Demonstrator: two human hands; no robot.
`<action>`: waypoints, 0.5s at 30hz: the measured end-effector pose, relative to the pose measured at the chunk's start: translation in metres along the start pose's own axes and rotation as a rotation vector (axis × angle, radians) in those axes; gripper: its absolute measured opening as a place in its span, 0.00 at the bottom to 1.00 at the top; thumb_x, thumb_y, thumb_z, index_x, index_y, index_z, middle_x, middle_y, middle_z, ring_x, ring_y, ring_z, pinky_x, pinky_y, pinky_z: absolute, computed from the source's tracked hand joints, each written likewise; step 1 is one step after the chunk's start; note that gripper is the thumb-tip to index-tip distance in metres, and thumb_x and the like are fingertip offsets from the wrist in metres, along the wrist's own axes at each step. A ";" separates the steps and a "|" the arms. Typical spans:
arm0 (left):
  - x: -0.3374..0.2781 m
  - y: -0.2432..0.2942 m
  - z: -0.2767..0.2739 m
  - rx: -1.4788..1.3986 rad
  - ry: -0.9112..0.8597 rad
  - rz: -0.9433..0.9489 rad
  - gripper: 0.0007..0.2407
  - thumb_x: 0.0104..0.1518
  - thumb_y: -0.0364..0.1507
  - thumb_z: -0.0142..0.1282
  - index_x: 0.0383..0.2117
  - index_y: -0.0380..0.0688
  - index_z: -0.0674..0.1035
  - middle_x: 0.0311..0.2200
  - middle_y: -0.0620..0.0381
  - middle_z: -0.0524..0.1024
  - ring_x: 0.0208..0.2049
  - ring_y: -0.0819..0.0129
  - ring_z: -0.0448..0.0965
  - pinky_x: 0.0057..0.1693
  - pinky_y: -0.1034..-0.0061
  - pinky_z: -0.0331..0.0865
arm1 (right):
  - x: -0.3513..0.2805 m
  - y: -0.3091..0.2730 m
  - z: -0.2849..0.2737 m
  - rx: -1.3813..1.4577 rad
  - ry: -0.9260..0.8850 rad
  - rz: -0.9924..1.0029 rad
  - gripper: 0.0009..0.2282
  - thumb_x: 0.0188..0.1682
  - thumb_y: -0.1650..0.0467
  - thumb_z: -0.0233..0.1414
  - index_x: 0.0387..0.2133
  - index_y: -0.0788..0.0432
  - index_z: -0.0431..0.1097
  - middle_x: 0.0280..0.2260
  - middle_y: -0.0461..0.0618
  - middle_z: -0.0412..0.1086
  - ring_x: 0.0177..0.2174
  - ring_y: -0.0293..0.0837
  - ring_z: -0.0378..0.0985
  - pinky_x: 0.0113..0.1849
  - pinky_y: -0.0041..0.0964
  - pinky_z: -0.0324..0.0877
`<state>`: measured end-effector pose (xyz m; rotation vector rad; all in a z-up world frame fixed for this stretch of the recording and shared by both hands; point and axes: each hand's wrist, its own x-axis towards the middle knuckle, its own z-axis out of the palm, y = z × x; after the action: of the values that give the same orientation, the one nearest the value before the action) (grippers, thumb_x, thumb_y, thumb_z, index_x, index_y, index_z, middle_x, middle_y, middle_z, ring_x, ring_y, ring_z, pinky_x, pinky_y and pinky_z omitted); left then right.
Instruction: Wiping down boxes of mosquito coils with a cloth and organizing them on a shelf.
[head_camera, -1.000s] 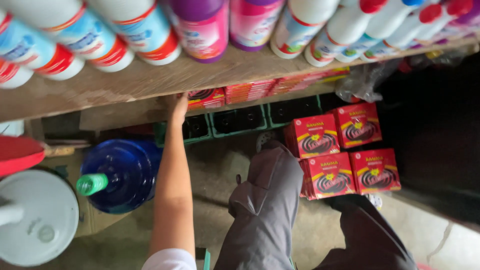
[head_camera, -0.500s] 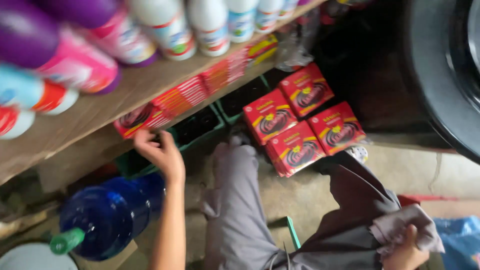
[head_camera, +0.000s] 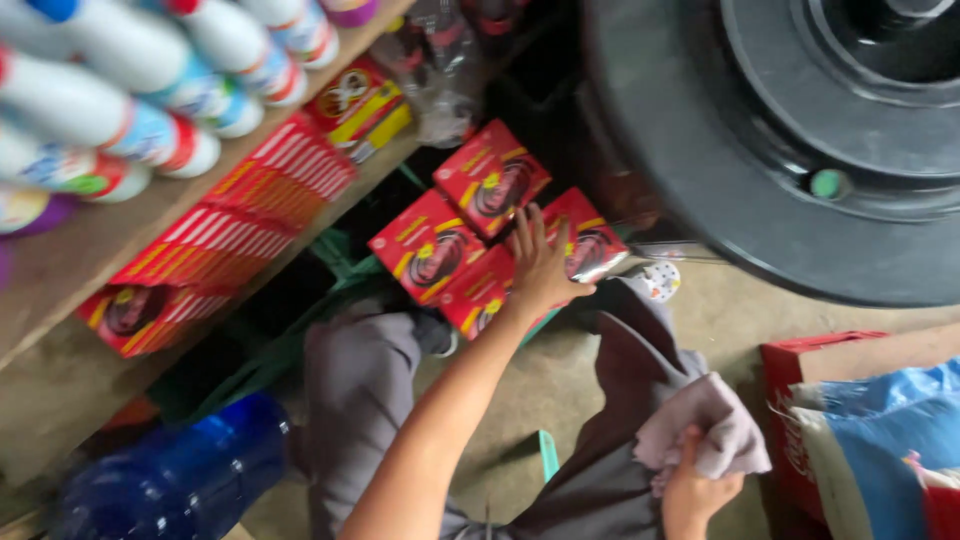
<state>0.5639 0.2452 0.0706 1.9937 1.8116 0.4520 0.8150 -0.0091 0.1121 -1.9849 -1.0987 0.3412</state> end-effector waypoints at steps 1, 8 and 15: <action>0.010 0.006 0.004 0.059 -0.122 -0.074 0.53 0.28 0.53 0.75 0.65 0.44 0.60 0.68 0.20 0.42 0.69 0.21 0.39 0.67 0.37 0.39 | -0.002 -0.001 0.001 -0.012 0.020 -0.020 0.14 0.51 0.71 0.62 0.46 0.69 0.71 0.42 0.56 0.73 0.41 0.48 0.74 0.46 0.43 0.69; 0.029 0.007 0.040 0.239 -0.215 -0.166 0.60 0.26 0.57 0.74 0.71 0.45 0.53 0.68 0.21 0.42 0.68 0.24 0.44 0.69 0.34 0.41 | -0.009 0.014 -0.001 0.084 0.009 0.207 0.10 0.54 0.69 0.61 0.38 0.67 0.73 0.27 0.51 0.73 0.26 0.41 0.73 0.35 0.37 0.68; 0.013 0.024 0.015 0.216 -0.129 -0.140 0.59 0.26 0.56 0.73 0.69 0.44 0.55 0.67 0.25 0.47 0.67 0.27 0.48 0.64 0.29 0.47 | -0.005 -0.011 0.001 0.148 0.005 0.275 0.12 0.53 0.67 0.61 0.39 0.67 0.73 0.27 0.50 0.73 0.27 0.39 0.74 0.33 0.35 0.69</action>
<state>0.5932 0.2554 0.0692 1.9647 1.9716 0.0851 0.8055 -0.0093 0.1191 -2.0024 -0.7733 0.5458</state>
